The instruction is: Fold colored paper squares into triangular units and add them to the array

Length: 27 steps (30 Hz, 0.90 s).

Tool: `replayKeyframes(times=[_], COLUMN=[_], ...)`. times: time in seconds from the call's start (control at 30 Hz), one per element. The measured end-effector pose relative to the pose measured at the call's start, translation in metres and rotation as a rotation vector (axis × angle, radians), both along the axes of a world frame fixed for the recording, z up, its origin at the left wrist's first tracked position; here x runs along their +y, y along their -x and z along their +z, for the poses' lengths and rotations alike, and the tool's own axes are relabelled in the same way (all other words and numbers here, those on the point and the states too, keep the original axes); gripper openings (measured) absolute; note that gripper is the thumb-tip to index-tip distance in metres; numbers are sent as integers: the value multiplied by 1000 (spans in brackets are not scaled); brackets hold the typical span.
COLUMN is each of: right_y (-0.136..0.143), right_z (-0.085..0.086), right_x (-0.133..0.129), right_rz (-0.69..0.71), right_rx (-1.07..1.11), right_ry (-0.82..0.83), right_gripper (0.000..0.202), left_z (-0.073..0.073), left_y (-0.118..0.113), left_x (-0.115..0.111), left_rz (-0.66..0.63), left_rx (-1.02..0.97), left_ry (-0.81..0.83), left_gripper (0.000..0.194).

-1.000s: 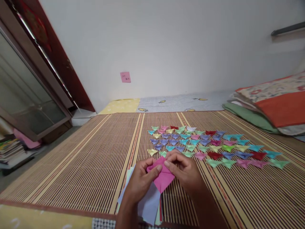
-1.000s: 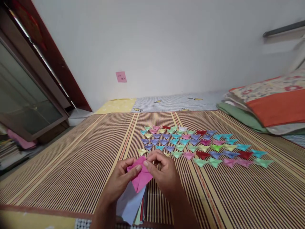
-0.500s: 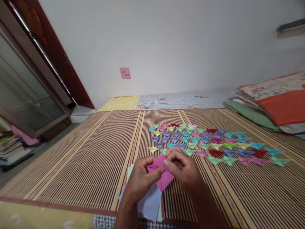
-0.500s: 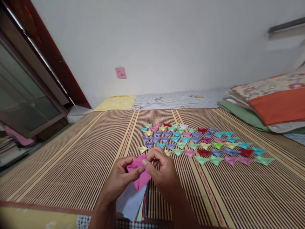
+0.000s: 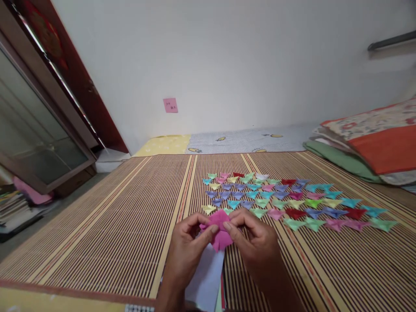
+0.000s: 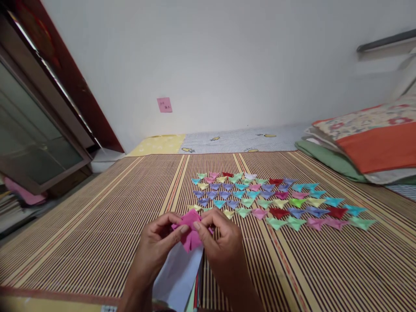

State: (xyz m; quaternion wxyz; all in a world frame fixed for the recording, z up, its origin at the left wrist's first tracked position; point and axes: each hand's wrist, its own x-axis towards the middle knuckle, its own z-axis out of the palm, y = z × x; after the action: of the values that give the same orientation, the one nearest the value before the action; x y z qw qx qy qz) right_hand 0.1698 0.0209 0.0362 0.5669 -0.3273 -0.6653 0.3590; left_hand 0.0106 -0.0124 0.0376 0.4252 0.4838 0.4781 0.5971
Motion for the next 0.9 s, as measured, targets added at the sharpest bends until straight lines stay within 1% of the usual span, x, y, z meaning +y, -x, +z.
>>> replayKeyframes(times=[0.1,0.37,0.6,0.77,0.9], right_y=[1,3,4,5,5], right_z=[-2,-7,-8,-9,-8], right_x=[1,2,2,2,0], right_rz=[-52,-26,-11,-47,-60], right_rx=[-6,89,161,167,165], right_ry=[-27,54,93,106,118], right_gripper=[23,23,24,25,25], left_z=[2,2,4,6,6], left_y=[0,-4,-8,-14,-17], left_x=[0,0,-1,1,3], left_rz=[20,101,140,163,180], left_rx=[-37,-81,-49,-106,-170], left_ry=[-14,-15,-51,-61,-23], left_gripper=[21,23,25,29,35])
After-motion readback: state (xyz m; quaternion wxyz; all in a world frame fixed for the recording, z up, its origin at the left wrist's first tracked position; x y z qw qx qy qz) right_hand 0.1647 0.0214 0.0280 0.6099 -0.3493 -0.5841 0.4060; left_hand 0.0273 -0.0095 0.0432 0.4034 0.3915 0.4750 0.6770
